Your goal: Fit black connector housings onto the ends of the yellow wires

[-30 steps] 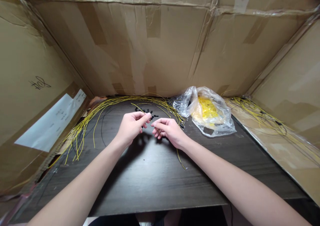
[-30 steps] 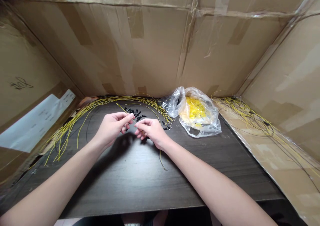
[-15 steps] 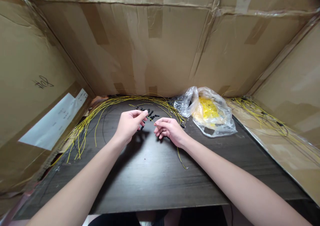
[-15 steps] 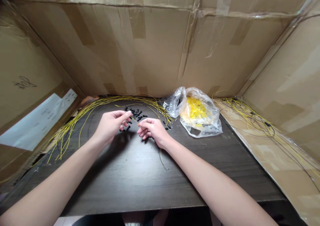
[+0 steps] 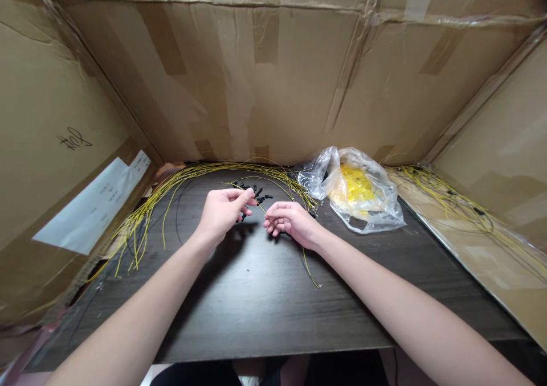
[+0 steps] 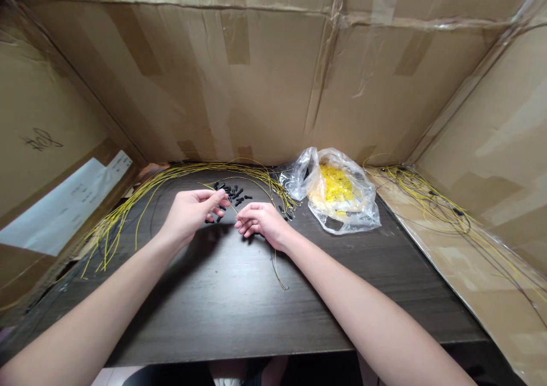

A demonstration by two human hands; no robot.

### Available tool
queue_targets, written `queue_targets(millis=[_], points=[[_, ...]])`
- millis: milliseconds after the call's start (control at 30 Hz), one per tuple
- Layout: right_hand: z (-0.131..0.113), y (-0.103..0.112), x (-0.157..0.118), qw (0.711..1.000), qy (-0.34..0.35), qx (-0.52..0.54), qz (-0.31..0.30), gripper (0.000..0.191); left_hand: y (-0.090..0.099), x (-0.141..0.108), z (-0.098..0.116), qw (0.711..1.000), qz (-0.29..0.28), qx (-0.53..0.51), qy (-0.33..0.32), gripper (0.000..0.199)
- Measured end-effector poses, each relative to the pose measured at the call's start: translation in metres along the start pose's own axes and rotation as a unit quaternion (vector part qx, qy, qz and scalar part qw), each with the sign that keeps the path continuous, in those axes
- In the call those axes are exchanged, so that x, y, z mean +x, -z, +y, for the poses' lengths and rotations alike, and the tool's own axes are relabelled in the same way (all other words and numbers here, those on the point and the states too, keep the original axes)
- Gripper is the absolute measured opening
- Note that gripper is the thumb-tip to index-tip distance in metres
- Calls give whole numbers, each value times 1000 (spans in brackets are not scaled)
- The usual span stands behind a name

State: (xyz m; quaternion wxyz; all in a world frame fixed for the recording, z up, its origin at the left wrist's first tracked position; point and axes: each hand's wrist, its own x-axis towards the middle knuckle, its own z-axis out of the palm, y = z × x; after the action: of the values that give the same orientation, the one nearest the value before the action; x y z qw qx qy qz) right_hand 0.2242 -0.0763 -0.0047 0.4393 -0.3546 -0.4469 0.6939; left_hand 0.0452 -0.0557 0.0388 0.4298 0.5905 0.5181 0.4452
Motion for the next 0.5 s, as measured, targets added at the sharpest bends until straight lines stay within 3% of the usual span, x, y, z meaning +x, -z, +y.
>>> queue_targets(millis=[500], points=[[-2, -2, -1, 1000, -12, -16, 3, 17, 2, 4, -6, 999, 32, -28, 4, 44]])
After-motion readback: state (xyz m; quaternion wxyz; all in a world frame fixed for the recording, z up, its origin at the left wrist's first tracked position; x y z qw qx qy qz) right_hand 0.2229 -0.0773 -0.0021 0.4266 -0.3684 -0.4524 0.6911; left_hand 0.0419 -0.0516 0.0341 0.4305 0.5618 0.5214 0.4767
